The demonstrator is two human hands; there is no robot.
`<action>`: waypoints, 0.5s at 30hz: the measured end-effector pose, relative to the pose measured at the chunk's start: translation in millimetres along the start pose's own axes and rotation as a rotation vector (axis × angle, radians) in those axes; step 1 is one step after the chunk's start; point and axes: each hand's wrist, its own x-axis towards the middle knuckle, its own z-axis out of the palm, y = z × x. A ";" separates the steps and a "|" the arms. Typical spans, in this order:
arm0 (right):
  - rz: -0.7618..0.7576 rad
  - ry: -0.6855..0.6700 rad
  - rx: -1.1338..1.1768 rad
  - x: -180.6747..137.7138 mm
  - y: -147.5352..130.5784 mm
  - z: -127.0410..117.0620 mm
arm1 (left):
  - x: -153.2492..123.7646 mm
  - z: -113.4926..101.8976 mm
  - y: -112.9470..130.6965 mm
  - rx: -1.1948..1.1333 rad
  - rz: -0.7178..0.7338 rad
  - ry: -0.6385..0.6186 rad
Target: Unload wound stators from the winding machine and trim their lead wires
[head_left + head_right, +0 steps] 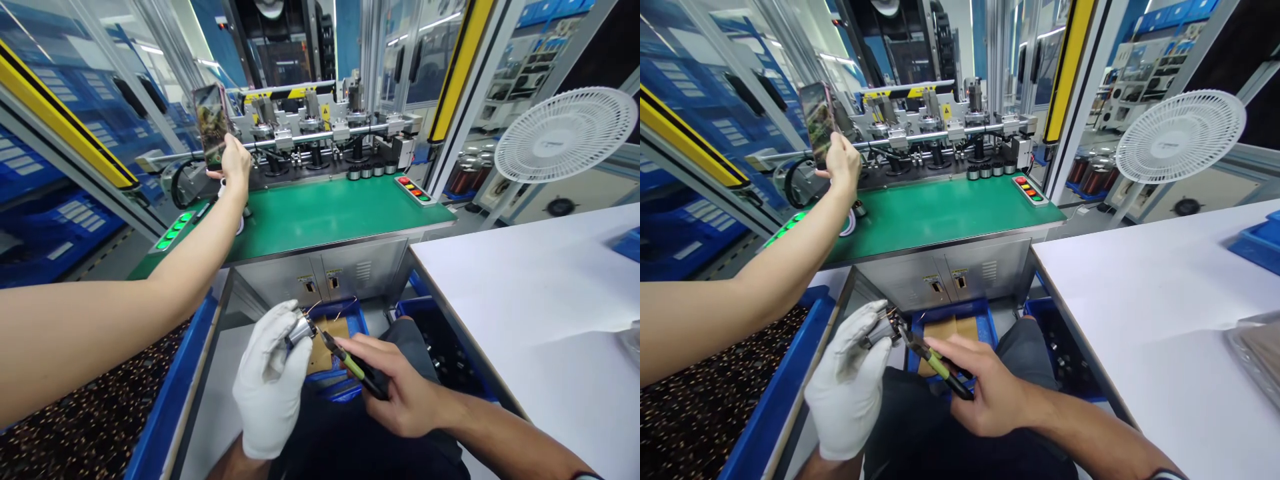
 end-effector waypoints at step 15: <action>0.058 -0.119 0.228 0.1 -29.9 -28.1 | 0.1 -18.5 -24.4 0.132 -0.037 -0.091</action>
